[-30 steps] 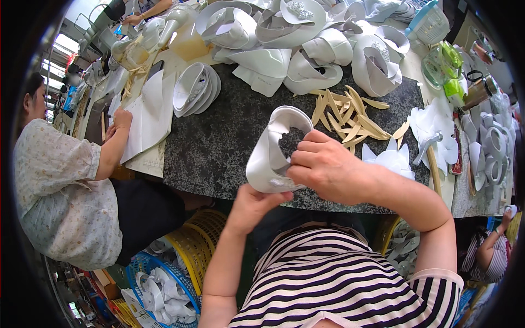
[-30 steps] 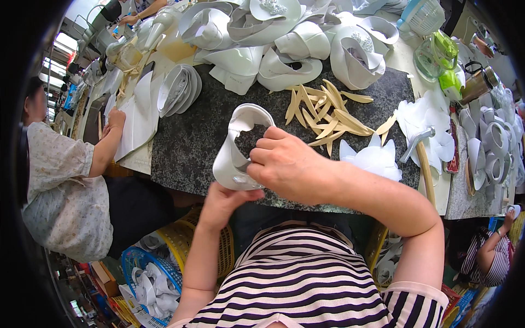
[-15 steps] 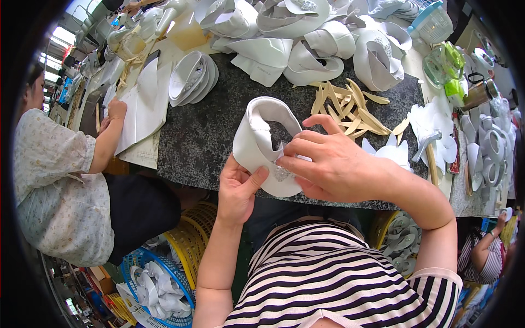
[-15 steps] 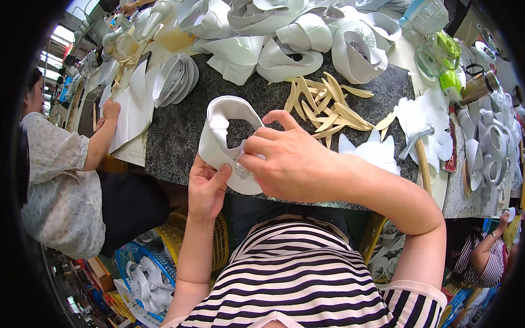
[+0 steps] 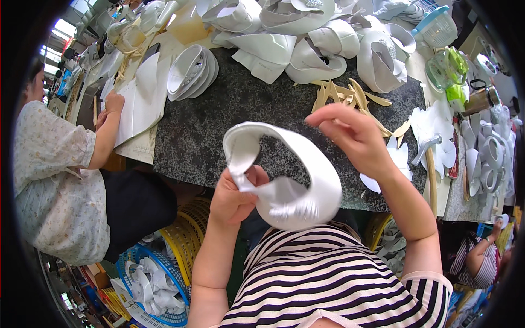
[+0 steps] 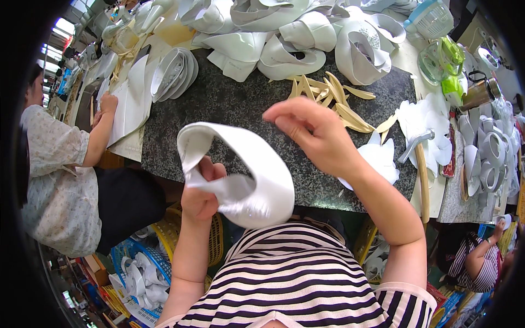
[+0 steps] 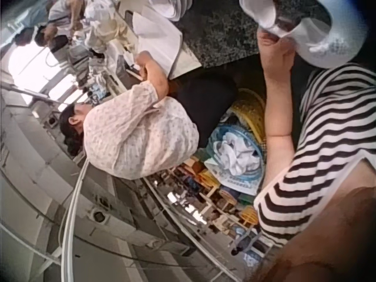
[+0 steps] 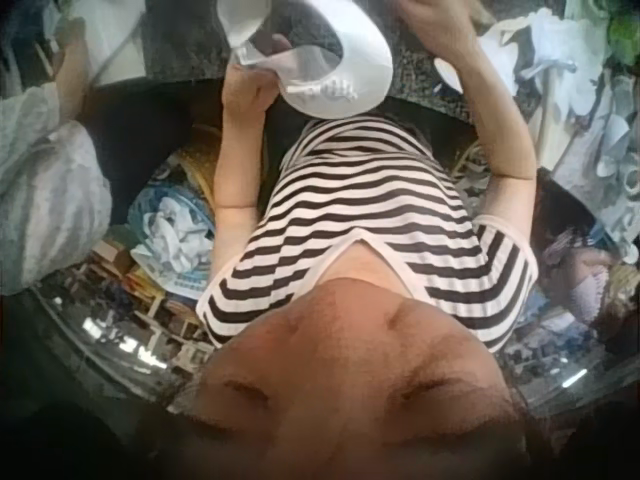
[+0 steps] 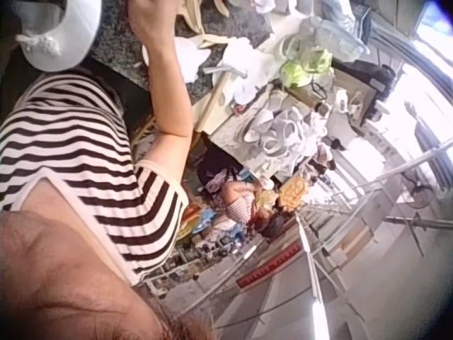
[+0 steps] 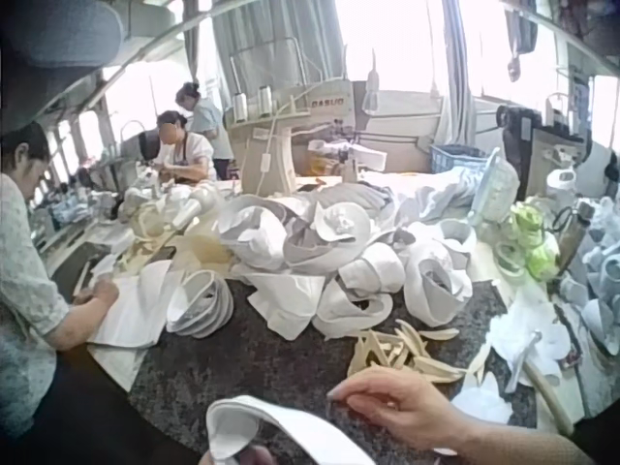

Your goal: The person assembles shoe uppers by inserting lining and stiffener pieces into the fabric collars and folding and pressing the edges by hand.

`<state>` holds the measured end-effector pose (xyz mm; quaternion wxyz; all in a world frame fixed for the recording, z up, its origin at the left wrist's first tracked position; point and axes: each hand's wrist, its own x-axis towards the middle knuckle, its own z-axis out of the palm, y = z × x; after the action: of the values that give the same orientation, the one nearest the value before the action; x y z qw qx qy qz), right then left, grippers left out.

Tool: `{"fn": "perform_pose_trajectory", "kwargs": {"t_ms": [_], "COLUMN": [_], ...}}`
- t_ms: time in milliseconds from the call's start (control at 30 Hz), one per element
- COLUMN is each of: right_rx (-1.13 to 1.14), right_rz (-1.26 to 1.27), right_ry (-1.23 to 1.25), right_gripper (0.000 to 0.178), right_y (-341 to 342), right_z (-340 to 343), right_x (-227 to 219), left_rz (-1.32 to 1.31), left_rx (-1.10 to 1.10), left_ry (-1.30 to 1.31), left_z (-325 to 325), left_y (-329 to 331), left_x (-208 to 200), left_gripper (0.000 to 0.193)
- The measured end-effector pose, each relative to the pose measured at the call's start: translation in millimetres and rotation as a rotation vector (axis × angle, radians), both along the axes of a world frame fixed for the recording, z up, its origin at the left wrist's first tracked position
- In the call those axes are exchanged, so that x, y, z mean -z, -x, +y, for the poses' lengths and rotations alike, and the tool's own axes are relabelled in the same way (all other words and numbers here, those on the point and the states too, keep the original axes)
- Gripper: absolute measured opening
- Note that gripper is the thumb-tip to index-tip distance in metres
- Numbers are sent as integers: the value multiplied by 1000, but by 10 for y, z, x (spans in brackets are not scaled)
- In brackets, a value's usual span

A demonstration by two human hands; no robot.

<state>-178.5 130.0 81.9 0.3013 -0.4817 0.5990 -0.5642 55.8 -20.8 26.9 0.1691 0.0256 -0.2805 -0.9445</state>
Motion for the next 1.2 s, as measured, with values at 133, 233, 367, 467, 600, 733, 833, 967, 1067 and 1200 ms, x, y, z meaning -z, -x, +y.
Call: {"fn": "perform_pose_trajectory", "kwargs": {"t_ms": [133,233,367,467,600,733,833,967,1067,1200], "right_rx": [-410,-406,-341,-225,-338,277,205,121,100,-5], "right_rz": [-629,-676,-362,-490,-509,-344,583,825,818,742], "right_ry": [-198,-226,-223,-362,-425,-20,257,218,127,-83], "right_gripper": [34,37,33,36,31,16,22,24,22,21], "right_y": [-109,-127,-182,-242,-180,-77,-218,-500,-515,-499], "right_z": [7,7,-37,-30,-48,-39,50,-11,0,-16], "right_x": [188,151,139,244,237,244,77,58,109,14], "left_rz": [-172,-253,-278,-204,-215,-320,-366,-331,-339,-336], "left_rx": [24,42,-31,-152,-192,-270,-295,-310,-377,-430], "left_ry": [-27,-6,49,301,298,156,120,81,124,307], "left_z": [148,142,238,308,321,230,216,289,325,356], "left_y": [120,111,102,125,90,117,143,191,212,195], "left_x": [-105,-103,-132,-174,-218,-201,-148,-161,-164,-122], "left_gripper": [34,31,33,35,34,30,29,28,28,28]}}
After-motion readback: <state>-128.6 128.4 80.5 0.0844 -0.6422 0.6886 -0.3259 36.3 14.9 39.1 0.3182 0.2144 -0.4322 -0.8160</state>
